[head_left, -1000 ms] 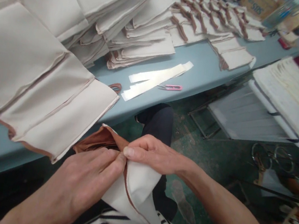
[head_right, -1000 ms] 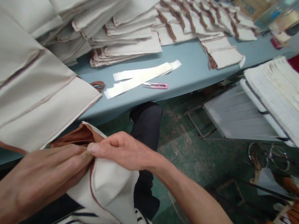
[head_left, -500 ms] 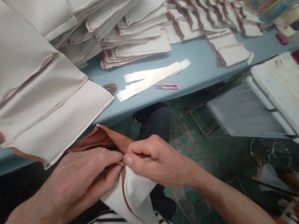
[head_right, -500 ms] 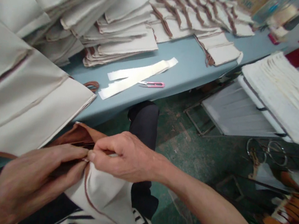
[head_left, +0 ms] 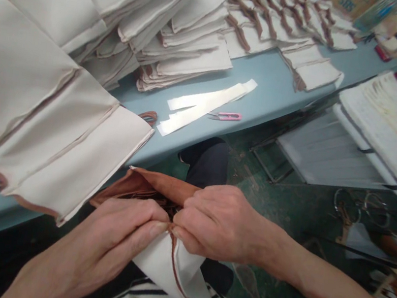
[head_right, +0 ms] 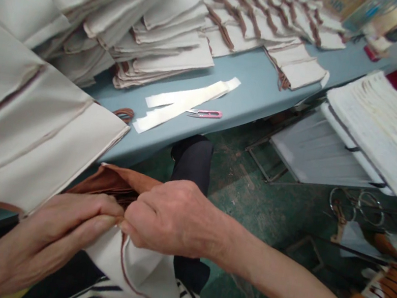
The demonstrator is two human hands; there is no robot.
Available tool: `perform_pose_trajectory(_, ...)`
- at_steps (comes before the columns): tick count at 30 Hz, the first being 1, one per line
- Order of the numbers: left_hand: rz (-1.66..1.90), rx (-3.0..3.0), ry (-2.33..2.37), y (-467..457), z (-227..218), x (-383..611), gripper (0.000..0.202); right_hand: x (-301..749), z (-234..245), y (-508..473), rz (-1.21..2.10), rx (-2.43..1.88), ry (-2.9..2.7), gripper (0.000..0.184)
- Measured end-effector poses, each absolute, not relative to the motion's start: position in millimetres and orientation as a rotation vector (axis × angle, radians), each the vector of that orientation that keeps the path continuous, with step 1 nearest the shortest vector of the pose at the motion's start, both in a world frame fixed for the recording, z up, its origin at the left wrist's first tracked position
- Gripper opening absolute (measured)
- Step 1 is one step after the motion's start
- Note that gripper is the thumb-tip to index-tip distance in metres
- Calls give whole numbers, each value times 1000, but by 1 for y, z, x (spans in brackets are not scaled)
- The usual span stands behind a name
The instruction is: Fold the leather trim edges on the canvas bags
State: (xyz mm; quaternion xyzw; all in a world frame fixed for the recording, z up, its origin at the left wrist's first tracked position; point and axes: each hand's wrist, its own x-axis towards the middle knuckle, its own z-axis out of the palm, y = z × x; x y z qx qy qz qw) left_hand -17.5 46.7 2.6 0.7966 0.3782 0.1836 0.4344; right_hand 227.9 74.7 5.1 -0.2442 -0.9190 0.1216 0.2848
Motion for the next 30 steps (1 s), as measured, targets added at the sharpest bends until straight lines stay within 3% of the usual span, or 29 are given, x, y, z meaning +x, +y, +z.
perform_pose_trajectory(10,506,2076,859,41,-8,-22,19,224,-6,70,967,-631,-2223,28)
perform_pose_trajectory(20,527,1858,833,56,14,-13,32,221,9,71,697,-589,-2397,40)
perform_pose_trajectory(25,586,1562,671,60,2,-1,45,226,13,72,875,-605,-2421,42)
perform_pose_trajectory(30,612,1667,728,52,-4,1,35,232,17,73,1101,-616,-2447,38)
